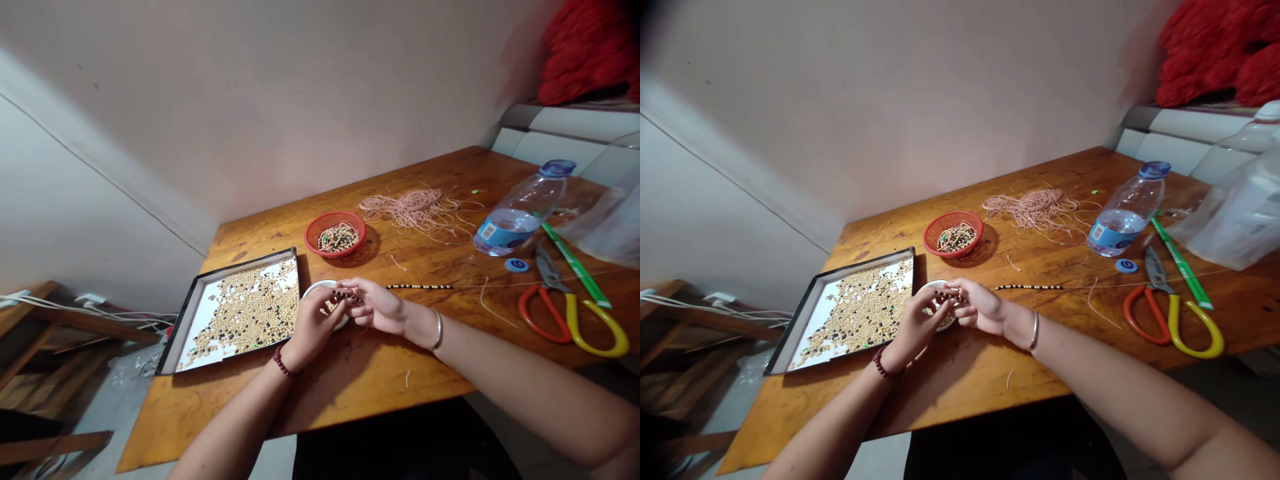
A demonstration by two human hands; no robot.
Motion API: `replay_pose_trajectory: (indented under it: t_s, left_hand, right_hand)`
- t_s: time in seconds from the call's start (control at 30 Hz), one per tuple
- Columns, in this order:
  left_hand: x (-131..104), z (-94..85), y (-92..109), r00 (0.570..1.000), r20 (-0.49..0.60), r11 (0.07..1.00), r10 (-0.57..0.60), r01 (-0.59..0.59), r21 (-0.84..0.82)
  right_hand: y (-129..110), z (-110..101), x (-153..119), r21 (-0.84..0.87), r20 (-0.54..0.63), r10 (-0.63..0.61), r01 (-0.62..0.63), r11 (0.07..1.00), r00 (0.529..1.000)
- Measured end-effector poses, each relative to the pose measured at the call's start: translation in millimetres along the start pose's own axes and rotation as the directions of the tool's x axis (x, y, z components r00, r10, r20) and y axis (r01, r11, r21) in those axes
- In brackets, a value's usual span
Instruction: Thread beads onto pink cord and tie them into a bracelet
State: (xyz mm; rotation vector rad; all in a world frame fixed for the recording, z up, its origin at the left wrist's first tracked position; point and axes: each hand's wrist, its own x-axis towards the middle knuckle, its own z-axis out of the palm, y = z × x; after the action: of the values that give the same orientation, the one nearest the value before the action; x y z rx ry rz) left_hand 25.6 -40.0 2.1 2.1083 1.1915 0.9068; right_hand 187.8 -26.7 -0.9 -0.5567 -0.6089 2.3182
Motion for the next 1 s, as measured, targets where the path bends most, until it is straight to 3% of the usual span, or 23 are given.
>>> replay_pose_trajectory:
  t_s: [0.17,0.43,0.57,0.7,0.83,1.0]
  left_hand:
    - [0.3,-1.3,2.2,1.0,0.028,0.999,-0.013,0.014,-0.04]
    - [0.7,-2.6,7.1,0.993,0.025,0.954,-0.116,0.118,-0.275]
    - [3.0,-5.3,7.7,0.985,-0.045,0.929,-0.164,0.139,-0.343]
    - [5.5,-7.7,3.0,0.969,-0.17,0.928,-0.179,0.109,-0.357]
    - [7.1,-8.9,-3.2,0.959,-0.217,0.938,-0.185,0.107,-0.329]
    - [8.9,-11.8,-3.7,0.952,-0.241,0.956,-0.19,0.123,-0.268]
  right_hand:
    - [-0.5,-0.6,-0.2,-0.017,0.05,-0.001,0.002,1.0,0.999]
    - [-3.0,1.3,-2.2,-0.046,0.065,0.024,-0.021,0.999,0.998]
    - [-5.2,1.0,-1.5,-0.083,0.01,0.001,0.0,0.997,1.0]
    - [-3.7,1.9,-0.7,-0.247,-0.025,-0.059,0.051,0.968,0.998]
    - [2.7,1.2,2.7,-0.453,-0.077,-0.226,0.168,0.875,0.971]
    - [8.8,-6.8,10.3,-0.722,-0.04,-0.503,0.323,0.612,0.863]
